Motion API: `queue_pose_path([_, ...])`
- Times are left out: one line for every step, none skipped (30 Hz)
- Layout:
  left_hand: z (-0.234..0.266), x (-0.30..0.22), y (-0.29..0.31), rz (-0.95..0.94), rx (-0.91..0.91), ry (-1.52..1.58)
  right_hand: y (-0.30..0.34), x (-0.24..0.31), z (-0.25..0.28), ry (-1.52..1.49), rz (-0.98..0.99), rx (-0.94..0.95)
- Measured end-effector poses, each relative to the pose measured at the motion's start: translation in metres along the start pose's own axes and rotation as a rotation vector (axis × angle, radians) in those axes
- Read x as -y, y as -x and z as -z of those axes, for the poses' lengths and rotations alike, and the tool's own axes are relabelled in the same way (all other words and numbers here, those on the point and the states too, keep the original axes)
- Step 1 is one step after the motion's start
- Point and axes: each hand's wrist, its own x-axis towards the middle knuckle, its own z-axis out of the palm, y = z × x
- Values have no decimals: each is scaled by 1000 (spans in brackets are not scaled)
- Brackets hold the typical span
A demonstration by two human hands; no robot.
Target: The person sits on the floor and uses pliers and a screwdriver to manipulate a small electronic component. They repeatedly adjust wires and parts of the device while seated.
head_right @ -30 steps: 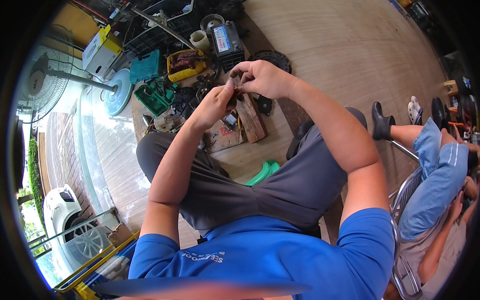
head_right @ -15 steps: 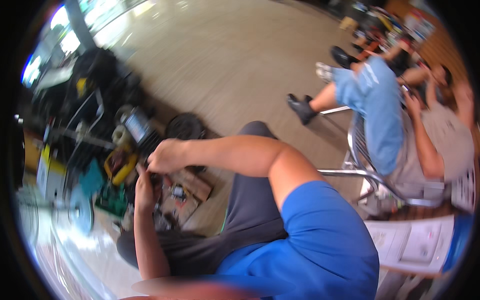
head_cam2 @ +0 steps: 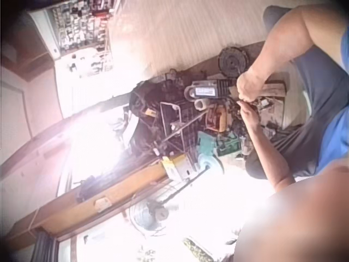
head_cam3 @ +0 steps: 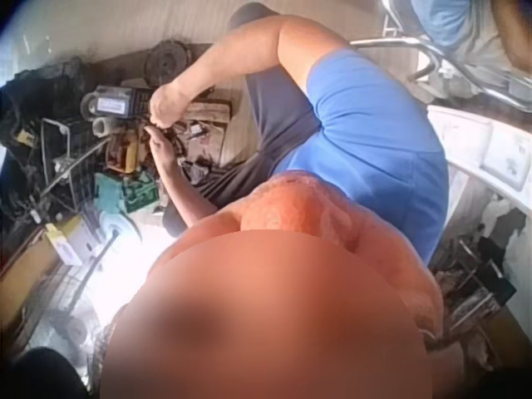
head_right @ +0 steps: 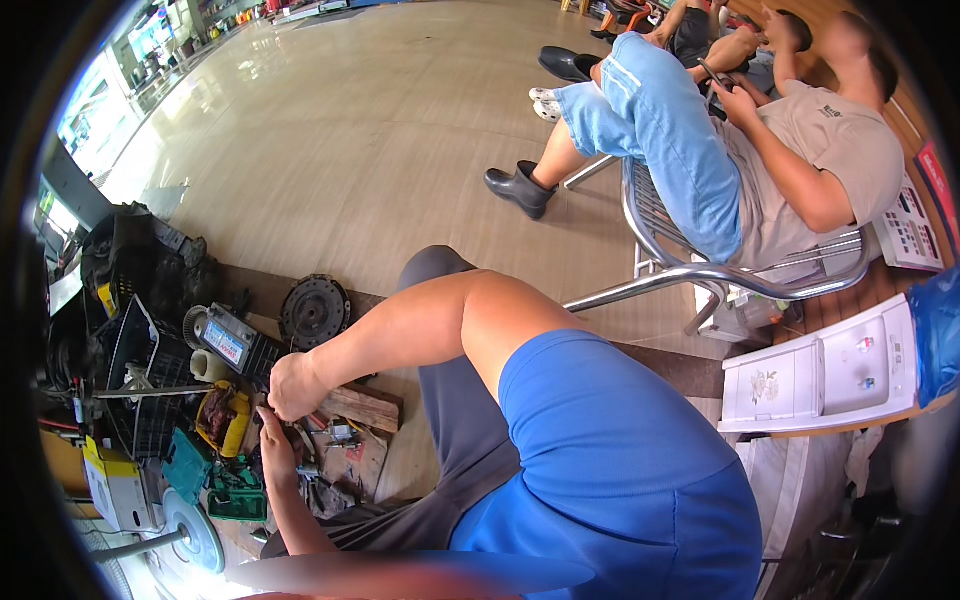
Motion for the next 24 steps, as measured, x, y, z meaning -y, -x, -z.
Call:
queue_pose_path([-1, 1, -1, -1, 1, -22, 2, 1, 2, -30, -24, 12])
queue_pose_path([-1, 1, -2, 15, 26, -15, 4, 3, 4, -60, -48, 23])
queue_pose_path([0, 2, -3, 31, 53, -8, 6, 4, 4, -91, -73, 35])
queue_pose_path([2, 3, -4, 46, 74, 0, 6, 4, 4, -83, -67, 44])
queue_pose_path([2, 4, -4, 41, 83, -15, 6, 4, 3, -75, -61, 53])
queue_pose_path([1, 6, -5, 36, 92, -29, 6, 4, 2, -68, -55, 62])
queue_pose_path([1, 8, -7, 31, 106, -44, 8, 4, 4, -93, -71, 80])
queue_pose_path([1, 9, -8, 25, 130, -71, 10, 5, 6, -119, -87, 97])
queue_pose_path([1, 12, -10, 16, 143, -75, 11, 6, 7, -145, -103, 115])
queue_pose_path([1, 16, -12, 5, 152, -78, 10, 6, 6, -142, -106, 116])
queue_pose_path([1, 19, -13, -6, 161, -82, 9, 6, 1, -138, -108, 118])
queue_pose_path([2, 22, -15, -36, 157, -97, 8, 7, -3, -134, -111, 119])
queue_pose_path([1, 21, -15, 2, 165, -74, 9, 7, -6, -138, -114, 107])
queue_pose_path([0, 20, -14, 39, 173, -51, 10, 7, -9, -142, -117, 95])
queue_pose_path([0, 18, -13, 77, 180, -27, 10, 6, -12, -146, -120, 83])
queue_pose_path([-1, 16, -11, 96, 182, -13, 10, 6, -16, -145, -99, 60])
queue_pose_path([-1, 13, -8, 116, 184, 1, 10, 6, -19, -144, -78, 37])
queue_pose_path([-2, 12, -7, 135, 186, 15, 10, 5, -22, -143, -58, 14])
queue_pose_path([-2, 12, -6, 133, 197, 5, 9, 5, -24, -135, -53, 19])
queue_pose_path([-2, 12, -5, 131, 208, -6, 8, 5, -26, -127, -48, 25])
queue_pose_path([-2, 13, -5, 129, 219, -17, 7, 4, -28, -120, -45, 31])
queue_pose_path([-3, 14, -5, 116, 214, -22, 8, 4, -27, -112, -40, 26])
queue_pose_path([-4, 15, -6, 104, 209, -27, 9, 4, -26, -105, -36, 21])
queue_pose_path([-5, 16, -6, 91, 204, -33, 11, 4, -25, -97, -32, 16])
